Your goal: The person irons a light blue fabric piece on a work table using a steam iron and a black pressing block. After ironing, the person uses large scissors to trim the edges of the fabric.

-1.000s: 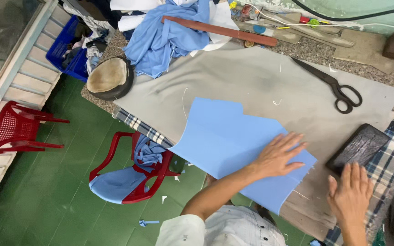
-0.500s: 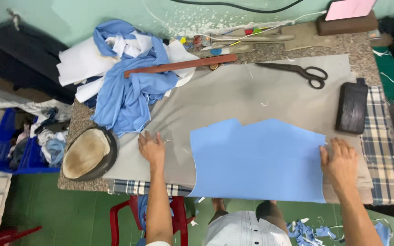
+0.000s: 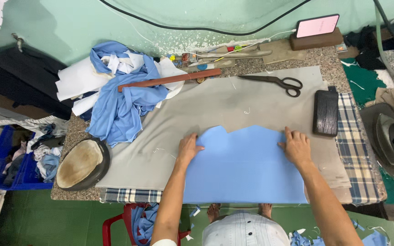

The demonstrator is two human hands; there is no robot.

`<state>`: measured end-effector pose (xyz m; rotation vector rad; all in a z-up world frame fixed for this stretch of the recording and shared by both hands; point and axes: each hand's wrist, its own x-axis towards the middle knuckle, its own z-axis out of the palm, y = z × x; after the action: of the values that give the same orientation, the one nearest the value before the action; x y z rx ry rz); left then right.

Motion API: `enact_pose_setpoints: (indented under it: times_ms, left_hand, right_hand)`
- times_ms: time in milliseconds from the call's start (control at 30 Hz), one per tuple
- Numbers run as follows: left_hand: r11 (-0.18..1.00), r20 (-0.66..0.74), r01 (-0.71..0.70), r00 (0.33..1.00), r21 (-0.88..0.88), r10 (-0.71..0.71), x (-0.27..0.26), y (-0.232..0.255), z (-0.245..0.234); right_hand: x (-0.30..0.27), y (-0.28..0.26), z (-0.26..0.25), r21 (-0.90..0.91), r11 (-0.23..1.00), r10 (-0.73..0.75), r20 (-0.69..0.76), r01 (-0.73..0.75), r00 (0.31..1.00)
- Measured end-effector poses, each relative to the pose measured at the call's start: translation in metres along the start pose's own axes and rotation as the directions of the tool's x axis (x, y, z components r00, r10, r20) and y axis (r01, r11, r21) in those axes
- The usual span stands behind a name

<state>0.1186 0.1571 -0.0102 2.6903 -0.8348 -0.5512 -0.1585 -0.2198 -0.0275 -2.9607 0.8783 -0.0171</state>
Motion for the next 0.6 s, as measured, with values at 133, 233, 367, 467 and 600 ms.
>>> enact_pose_setpoints:
  times_ms: [133, 233, 367, 467, 600]
  left_hand:
    - [0.984, -0.141, -0.123, 0.98, 0.128, 0.141, -0.041, -0.007, -0.015]
    - [0.979, -0.104, -0.201, 0.975, -0.044, 0.196, -0.115, 0.018, -0.078]
    - [0.833, 0.214, -0.205, 0.91, -0.513, 0.355, -0.213, 0.029, -0.158]
    - [0.635, 0.108, -0.379, 0.798, -0.673, 0.592, -0.205, 0.025, -0.212]
    - [0.842, 0.036, -0.331, 0.924, -0.426, 0.382, -0.063, 0.028, -0.253]
  right_hand:
    - [-0.004, 0.016, 0.004, -0.001, 0.999, -0.04, 0.066, 0.04, 0.997]
    - [-0.025, 0.028, -0.012, 0.141, 0.985, -0.107, 0.064, 0.097, 0.992]
    - [-0.073, 0.07, -0.121, 0.561, 0.828, -0.387, 0.567, 0.004, 0.727]
    - [-0.043, 0.073, -0.198, 0.672, 0.733, -0.471, 0.612, -0.104, 0.636]
    - [0.081, 0.003, -0.258, 0.157, 0.969, -0.244, 0.52, 0.189, 0.818]
